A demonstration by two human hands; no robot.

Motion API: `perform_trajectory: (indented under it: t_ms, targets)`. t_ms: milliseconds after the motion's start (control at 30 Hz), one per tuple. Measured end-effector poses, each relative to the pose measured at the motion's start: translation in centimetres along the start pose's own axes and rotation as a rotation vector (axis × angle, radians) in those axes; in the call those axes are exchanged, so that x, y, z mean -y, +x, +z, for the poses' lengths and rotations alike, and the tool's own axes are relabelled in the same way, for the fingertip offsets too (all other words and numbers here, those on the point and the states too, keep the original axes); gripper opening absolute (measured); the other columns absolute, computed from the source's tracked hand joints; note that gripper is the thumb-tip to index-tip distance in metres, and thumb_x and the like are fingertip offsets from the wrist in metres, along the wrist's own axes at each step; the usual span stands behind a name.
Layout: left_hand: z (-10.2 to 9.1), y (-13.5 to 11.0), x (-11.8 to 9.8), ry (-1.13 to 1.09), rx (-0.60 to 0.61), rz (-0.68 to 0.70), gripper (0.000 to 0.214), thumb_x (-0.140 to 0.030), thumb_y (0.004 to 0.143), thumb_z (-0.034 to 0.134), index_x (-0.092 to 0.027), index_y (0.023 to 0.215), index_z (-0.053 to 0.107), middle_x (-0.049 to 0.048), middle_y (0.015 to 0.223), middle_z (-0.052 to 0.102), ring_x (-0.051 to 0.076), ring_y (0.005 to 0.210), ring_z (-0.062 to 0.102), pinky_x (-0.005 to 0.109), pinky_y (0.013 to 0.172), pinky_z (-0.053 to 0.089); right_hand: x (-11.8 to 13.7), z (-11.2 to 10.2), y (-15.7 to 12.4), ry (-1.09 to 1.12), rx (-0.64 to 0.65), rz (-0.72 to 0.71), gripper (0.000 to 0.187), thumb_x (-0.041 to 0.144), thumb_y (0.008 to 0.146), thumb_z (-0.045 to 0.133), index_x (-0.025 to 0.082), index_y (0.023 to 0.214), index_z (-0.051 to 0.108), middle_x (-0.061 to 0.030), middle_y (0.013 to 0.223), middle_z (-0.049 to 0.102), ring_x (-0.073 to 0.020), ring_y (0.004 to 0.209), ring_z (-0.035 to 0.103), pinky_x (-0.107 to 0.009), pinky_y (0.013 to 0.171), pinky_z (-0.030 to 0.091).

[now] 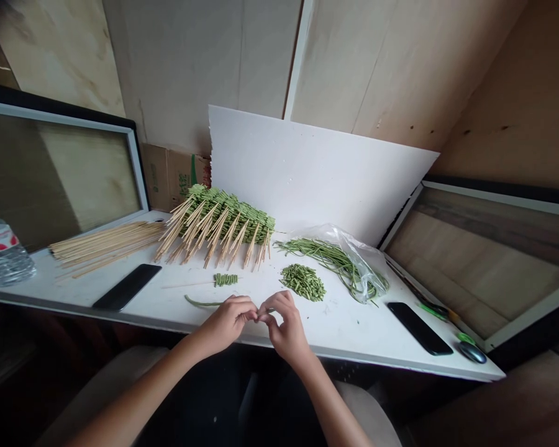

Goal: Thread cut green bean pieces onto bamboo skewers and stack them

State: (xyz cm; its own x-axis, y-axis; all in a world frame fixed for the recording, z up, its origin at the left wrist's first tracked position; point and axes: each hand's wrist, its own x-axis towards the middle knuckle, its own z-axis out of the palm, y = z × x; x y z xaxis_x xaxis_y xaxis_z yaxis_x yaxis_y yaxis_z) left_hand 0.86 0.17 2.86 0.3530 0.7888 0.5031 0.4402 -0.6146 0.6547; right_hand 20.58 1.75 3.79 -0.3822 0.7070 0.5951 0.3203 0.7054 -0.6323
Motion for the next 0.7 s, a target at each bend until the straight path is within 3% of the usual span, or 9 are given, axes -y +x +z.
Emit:
perform_trajectory:
  t_ms: [167, 267, 333, 467, 567, 700]
  targets:
    - [0.1, 0.1, -0.9, -0.256, 0.006, -0.036, 0.029, -0.009, 0.094, 0.052, -0.017, 0.072, 0.067, 0.0027, 0.076, 0.068, 0.016, 0.074, 0.063, 0.029, 0.076, 0.048, -0.4, 1.3, -0.6, 0.308, -0.044, 0.117, 0.03, 0.052, 0.09, 0.071, 0.024, 0.079, 0.068, -0.0051, 0.08, 0.061, -0.0253, 0.085, 0.056, -0.04, 0.082, 0.047]
    - [-0.3, 0.1, -0.9, -0.349, 0.016, -0.09, 0.028, -0.011, 0.094, 0.052, -0.016, 0.071, 0.067, 0.003, 0.074, 0.067, 0.016, 0.073, 0.063, 0.028, 0.074, 0.049, -0.3, 1.7, -0.6, 0.506, -0.001, 0.206, 0.034, 0.056, 0.089, 0.071, 0.024, 0.076, 0.065, -0.0038, 0.08, 0.059, -0.0227, 0.078, 0.057, -0.037, 0.074, 0.049]
    - [-0.7, 0.2, -0.6, -0.353, 0.029, -0.125, 0.026, -0.016, 0.096, 0.052, -0.016, 0.075, 0.068, 0.0033, 0.075, 0.067, 0.016, 0.074, 0.062, 0.027, 0.073, 0.049, -0.1, 1.3, -0.4, 0.526, 0.002, 0.206, 0.031, 0.053, 0.088, 0.073, 0.024, 0.078, 0.068, -0.004, 0.082, 0.062, -0.0232, 0.08, 0.06, -0.037, 0.075, 0.05]
    - [-1.7, 0.3, 0.0, -0.242, 0.015, -0.151, 0.032, -0.031, 0.103, 0.049, -0.018, 0.088, 0.074, 0.0059, 0.088, 0.071, 0.018, 0.081, 0.063, 0.029, 0.076, 0.048, -1.4, -1.0, 0.3, 0.094, -0.141, 0.163, 0.025, 0.051, 0.089, 0.073, 0.027, 0.088, 0.079, -0.0083, 0.088, 0.072, -0.029, 0.093, 0.061, -0.045, 0.088, 0.047]
    - [-2.0, 0.3, 0.2, -0.162, -0.02, -0.135, 0.037, -0.037, 0.106, 0.044, -0.02, 0.098, 0.076, 0.0076, 0.099, 0.071, 0.019, 0.085, 0.063, 0.031, 0.08, 0.049, -4.2, -2.9, 0.2, -0.276, -0.213, 0.246, 0.041, 0.062, 0.091, 0.063, 0.025, 0.09, 0.082, -0.0118, 0.089, 0.073, -0.0335, 0.095, 0.059, -0.05, 0.088, 0.046]
    - [-1.6, 0.2, 0.3, -0.13, -0.015, -0.123, 0.039, -0.04, 0.106, 0.042, -0.02, 0.104, 0.076, 0.0087, 0.102, 0.07, 0.02, 0.087, 0.064, 0.031, 0.081, 0.05, -8.3, -3.7, -0.7, -0.506, -0.216, 0.327, 0.057, 0.073, 0.088, 0.057, 0.023, 0.082, 0.083, -0.0135, 0.083, 0.073, -0.0352, 0.091, 0.06, -0.051, 0.085, 0.047]
